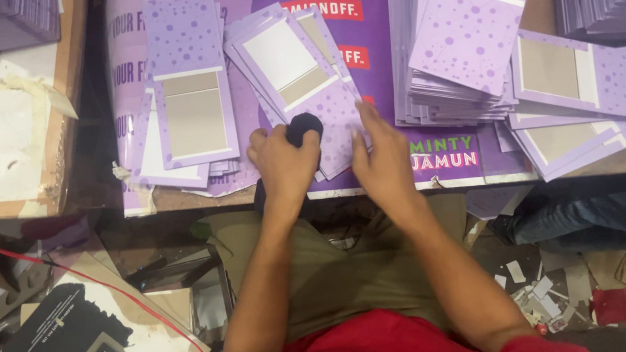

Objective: The person wipes the surface of small purple cards with a dark cloth and places them into a stack. The person handles the cards one at a time, wiping each card before stacking it.

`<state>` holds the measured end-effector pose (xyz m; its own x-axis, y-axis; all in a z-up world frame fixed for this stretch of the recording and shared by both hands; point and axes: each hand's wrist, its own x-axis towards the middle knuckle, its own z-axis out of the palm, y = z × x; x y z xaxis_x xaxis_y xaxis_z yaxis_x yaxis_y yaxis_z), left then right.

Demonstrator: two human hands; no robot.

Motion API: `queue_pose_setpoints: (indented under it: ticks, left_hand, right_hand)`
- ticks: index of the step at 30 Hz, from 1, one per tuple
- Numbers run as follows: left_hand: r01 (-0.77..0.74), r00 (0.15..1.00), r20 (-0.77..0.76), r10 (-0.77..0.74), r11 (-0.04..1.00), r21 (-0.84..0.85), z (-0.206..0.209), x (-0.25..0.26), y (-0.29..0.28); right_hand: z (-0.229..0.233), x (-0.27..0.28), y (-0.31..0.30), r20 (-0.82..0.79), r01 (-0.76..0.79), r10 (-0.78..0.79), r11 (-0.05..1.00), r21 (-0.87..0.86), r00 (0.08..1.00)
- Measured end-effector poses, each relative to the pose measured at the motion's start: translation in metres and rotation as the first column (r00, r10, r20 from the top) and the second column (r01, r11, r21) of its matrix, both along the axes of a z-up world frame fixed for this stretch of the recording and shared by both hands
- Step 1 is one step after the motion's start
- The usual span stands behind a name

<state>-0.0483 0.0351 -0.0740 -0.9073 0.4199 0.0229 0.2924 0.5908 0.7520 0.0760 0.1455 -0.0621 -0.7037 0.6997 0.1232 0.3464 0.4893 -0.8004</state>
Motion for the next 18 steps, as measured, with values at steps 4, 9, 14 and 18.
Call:
queue_pose_setpoints:
  ticks: [4,9,14,18]
  left_hand:
    - [-0.075,0.994,0.087,0.072,0.997,0.031,0.008,-0.007,0.018]
    - [-0.194,0.978,0.104,0.179,0.968,0.161,0.032,-0.026,0.024]
    - [-0.312,0.895,0.369,0.249,0.942,0.121,0.034,-0.036,0.021]
    - [-0.243,0.895,0.426,0.131,0.945,0.22,0.035,-0.039,0.024]
  right_hand:
    - [-0.023,-0.067,0.038,0.04,0.045,-0.07,0.892,0.45,0.997]
    - [-0.051,-0.112,0.057,0.107,0.091,-0.118,0.969,0.229,0.987]
    - [-0.043,-0.115,0.072,0.256,0.127,-0.126,0.992,0.011,0.958]
    - [-0.033,-0.13,0.085,0.328,0.115,-0.073,0.987,-0.108,0.942]
